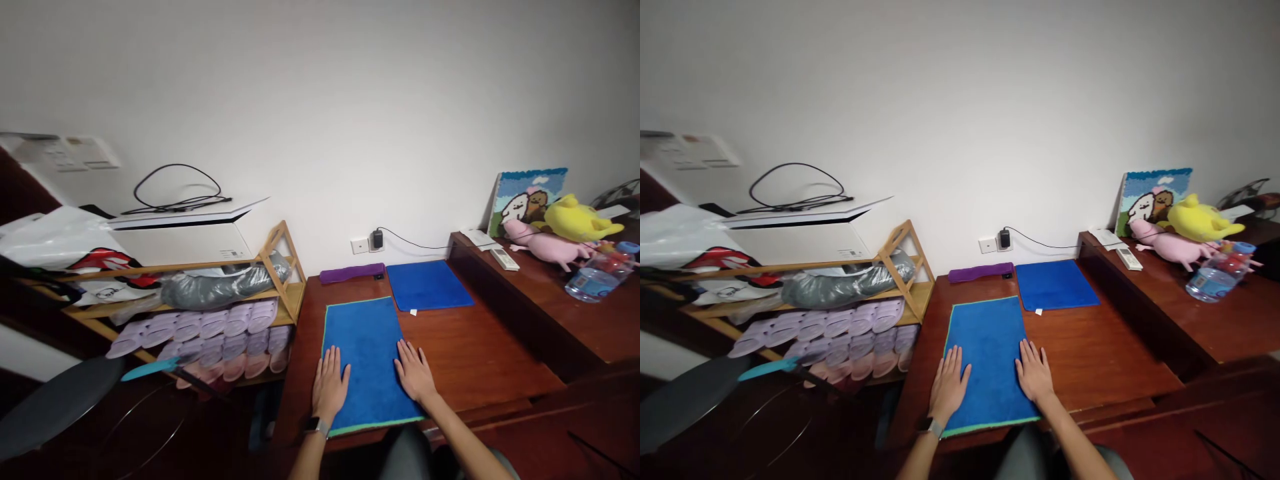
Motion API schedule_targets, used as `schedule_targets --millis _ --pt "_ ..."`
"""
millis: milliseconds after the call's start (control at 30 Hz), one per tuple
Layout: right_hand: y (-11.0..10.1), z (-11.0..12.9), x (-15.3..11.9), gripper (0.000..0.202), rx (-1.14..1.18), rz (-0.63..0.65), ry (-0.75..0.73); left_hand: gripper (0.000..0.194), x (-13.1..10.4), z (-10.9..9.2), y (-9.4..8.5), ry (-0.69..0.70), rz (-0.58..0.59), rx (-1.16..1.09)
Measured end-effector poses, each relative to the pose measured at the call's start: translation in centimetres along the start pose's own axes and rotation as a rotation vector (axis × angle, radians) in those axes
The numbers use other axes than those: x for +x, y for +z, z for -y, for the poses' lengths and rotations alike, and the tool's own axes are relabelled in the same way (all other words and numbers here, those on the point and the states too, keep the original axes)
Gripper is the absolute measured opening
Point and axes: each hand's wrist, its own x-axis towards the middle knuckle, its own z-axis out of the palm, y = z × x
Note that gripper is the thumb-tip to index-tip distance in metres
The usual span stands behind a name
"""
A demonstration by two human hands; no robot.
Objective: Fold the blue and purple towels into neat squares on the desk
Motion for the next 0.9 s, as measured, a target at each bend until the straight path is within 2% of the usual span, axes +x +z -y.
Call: schedule_targets --millis 133,267,367,433,533,700,767,833,900 --pt "-1.0 0.8 3.7 0.065 -0.012 -0.048 -0.012 0.066 0.0 -0.8 0.1 0.003 -0.027 -0.002" --pt "-1.3 1.1 7.3 0.067 -0.021 0.030 0.011 0.066 -0.1 -0.4 0.0 0.014 -0.023 0.003" --pt "-0.4 0.6 8.2 0.067 -0.016 0.026 0.009 0.065 -0.4 0.1 0.0 0.009 -0.005 0.014" --pt "0.4 0.2 8.2 0.067 -0.014 0.001 -0.003 0.063 -0.2 -0.4 -0.1 0.018 0.007 0.016" --pt "0.9 -0.1 8.0 0.068 -0.016 -0.004 -0.011 0.061 1.6 -3.8 -0.3 0.091 0.013 -0.033" --pt "1.0 -0.6 7.9 0.065 -0.045 0.027 -0.049 0.063 6.7 -13.0 0.8 0.248 0.101 -0.214" --pt "1.0 -0.7 8.0 0.065 -0.059 0.039 -0.063 0.065 7.9 -14.5 1.4 0.257 0.165 -0.246" --pt "1.0 -0.7 8.0 0.065 -0.059 0.037 -0.047 0.067 8.0 -13.5 1.7 0.242 0.201 -0.238" --pt "0.8 -0.5 8.0 0.066 -0.049 0.036 -0.019 0.069 7.4 -10.2 1.6 0.174 0.207 -0.190"
